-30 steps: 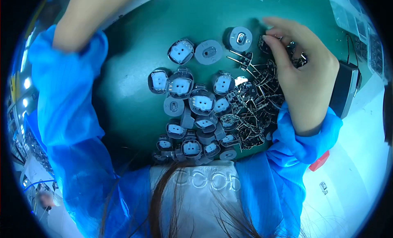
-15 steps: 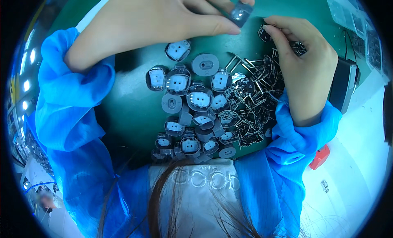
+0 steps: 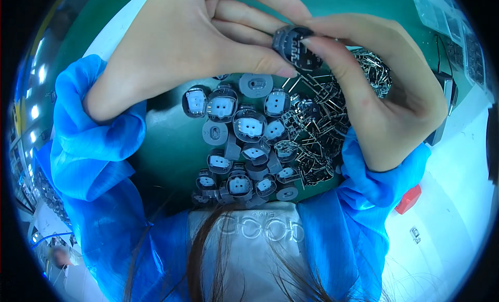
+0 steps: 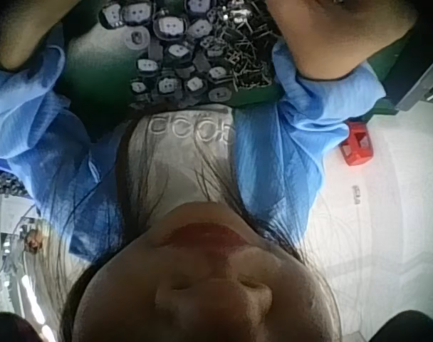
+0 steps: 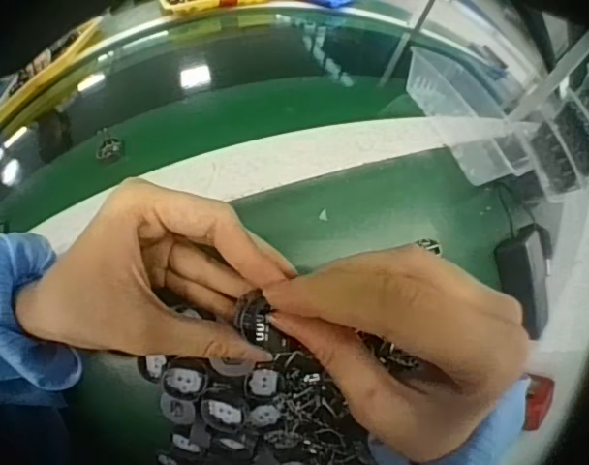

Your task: The person repeatedly picks up small gray plastic housings and metal pin connectors from a green work surface. They insert the metal pins into the housings by hand and place the assembled units back on the table. The process is continuous and repetitive throughout the clip.

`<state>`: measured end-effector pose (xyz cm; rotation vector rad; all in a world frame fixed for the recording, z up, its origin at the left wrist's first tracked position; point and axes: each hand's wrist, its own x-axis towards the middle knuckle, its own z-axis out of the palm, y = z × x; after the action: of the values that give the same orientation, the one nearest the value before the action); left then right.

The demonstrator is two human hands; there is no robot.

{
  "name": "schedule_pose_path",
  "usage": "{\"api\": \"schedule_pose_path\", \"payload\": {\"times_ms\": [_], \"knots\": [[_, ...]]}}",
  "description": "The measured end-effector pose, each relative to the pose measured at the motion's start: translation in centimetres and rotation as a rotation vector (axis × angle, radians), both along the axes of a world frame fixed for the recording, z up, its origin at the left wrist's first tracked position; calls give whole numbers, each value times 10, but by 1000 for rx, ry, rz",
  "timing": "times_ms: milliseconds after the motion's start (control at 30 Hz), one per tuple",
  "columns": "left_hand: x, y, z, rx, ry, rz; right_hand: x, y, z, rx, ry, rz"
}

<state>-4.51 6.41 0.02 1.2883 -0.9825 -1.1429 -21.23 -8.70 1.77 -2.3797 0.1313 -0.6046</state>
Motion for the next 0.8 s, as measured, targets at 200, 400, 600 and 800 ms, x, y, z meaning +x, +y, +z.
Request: {"api": "schedule_pose_path", "payload": {"times_ms": [200, 400, 600, 800], "knots": [[-2, 5, 17, 101, -90, 30, 3, 17, -5, 177, -84, -142], [-1, 10, 10, 50, -42, 39, 9, 11, 1, -233, -187, 15], [-13, 8, -2, -37, 28, 116, 7, 15, -5, -258, -190, -77], [-10, 9, 30, 180, 37, 124, 10, 16, 1, -223, -177, 2]]}}
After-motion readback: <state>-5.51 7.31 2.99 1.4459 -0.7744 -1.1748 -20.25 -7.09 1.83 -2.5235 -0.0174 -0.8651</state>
